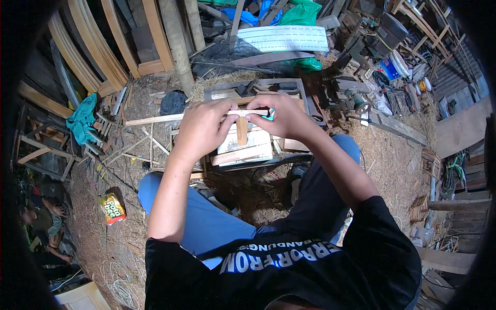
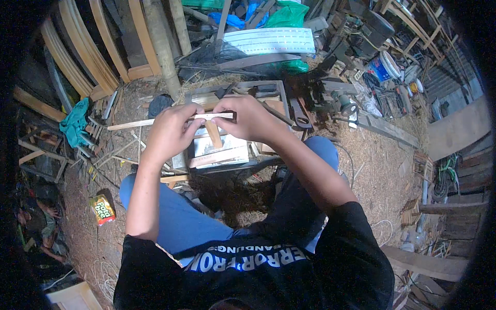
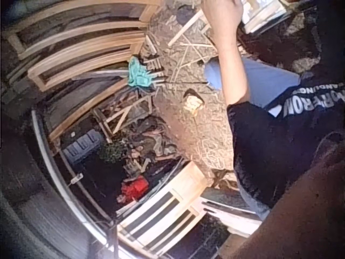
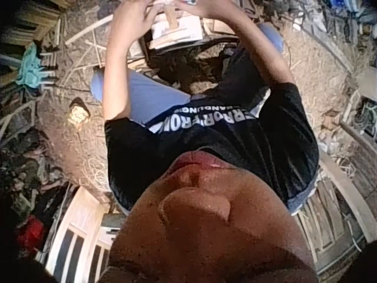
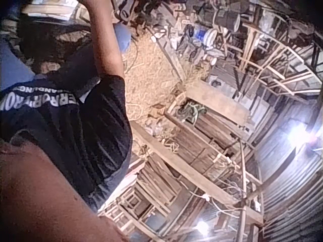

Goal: The person smooths wooden pieces using a hand file, aligns and fits the wooden sticks together by hand, and then drills into them using an electric drill.

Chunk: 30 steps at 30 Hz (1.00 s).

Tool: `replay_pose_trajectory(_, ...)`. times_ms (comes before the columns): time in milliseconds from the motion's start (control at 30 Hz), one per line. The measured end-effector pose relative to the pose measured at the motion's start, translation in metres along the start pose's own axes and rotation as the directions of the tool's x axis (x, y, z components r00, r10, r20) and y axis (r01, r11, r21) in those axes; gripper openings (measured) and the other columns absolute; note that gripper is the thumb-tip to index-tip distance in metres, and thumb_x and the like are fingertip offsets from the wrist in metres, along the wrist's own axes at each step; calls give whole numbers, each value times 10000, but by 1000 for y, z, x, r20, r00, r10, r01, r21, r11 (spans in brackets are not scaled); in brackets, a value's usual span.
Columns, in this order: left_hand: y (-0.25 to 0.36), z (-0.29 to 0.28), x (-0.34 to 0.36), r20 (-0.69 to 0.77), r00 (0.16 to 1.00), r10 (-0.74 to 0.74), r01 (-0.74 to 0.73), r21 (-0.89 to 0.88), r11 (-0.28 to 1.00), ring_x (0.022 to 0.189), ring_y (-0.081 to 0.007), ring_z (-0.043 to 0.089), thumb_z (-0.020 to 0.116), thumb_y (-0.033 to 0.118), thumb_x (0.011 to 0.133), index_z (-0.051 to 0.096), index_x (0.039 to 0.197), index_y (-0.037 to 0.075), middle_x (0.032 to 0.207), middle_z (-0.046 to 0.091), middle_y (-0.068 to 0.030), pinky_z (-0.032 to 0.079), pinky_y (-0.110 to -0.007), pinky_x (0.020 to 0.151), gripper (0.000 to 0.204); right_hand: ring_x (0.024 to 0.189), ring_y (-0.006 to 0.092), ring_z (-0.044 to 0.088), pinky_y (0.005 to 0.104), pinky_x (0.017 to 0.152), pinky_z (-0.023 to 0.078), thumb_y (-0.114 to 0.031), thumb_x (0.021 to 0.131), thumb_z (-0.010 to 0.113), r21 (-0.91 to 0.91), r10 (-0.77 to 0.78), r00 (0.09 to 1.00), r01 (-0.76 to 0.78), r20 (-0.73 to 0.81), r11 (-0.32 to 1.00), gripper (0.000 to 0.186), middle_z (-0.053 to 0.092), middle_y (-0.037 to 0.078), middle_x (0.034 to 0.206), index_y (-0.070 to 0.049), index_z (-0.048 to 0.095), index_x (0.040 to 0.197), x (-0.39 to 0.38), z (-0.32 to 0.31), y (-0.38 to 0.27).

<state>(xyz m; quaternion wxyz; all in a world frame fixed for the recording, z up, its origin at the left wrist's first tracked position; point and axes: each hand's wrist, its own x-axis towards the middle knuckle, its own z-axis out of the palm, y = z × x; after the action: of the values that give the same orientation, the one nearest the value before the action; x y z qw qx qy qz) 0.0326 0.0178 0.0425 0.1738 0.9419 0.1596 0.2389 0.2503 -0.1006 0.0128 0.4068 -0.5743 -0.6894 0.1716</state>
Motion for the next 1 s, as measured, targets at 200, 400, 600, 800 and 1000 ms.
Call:
replay_pose_trajectory(200,2,-2,-5,-23,1000,4,-5,-44,999,768,-391,713,723,235,981,690,1031,41,874,718,-180,538,-486,707,204,905,254,734,361,783,550,-245,972,794,-10,57,998,-57,28,998,249,768,123,966,-13,747,1048,-1,-1,-12)
replay_pose_trajectory(400,5,0,-6,25,998,-59,61,-59,996,850,-421,719,694,295,1010,671,984,65,895,738,-172,549,-533,723,233,907,277,733,373,783,549,-245,983,782,-23,32,999,-31,10,999,245,761,138,969,-11,738,1039,-5,1,-12)
replay_pose_trajectory(600,6,5,-7,10,999,-36,36,1,999,789,-391,710,727,253,986,704,1014,50,865,713,-172,535,-483,690,207,860,258,723,374,753,543,-235,988,768,-21,47,999,-47,0,999,231,758,138,941,-10,735,1030,-9,2,-8)
replay_pose_trajectory(800,12,7,-7,-23,1000,-12,12,14,1000,840,-390,715,726,231,984,731,1038,57,901,732,-162,547,-485,733,182,836,249,714,374,723,530,-241,988,756,10,93,995,-93,21,996,225,758,134,931,-24,742,1043,-11,0,-13)
replay_pose_trajectory(1000,14,6,-8,-8,1000,-18,19,49,999,907,-391,721,719,226,987,707,1050,61,940,735,-157,554,-491,764,177,888,256,736,367,797,557,-250,983,766,47,99,995,-100,30,994,249,762,137,933,-10,740,1046,-14,-2,-10)
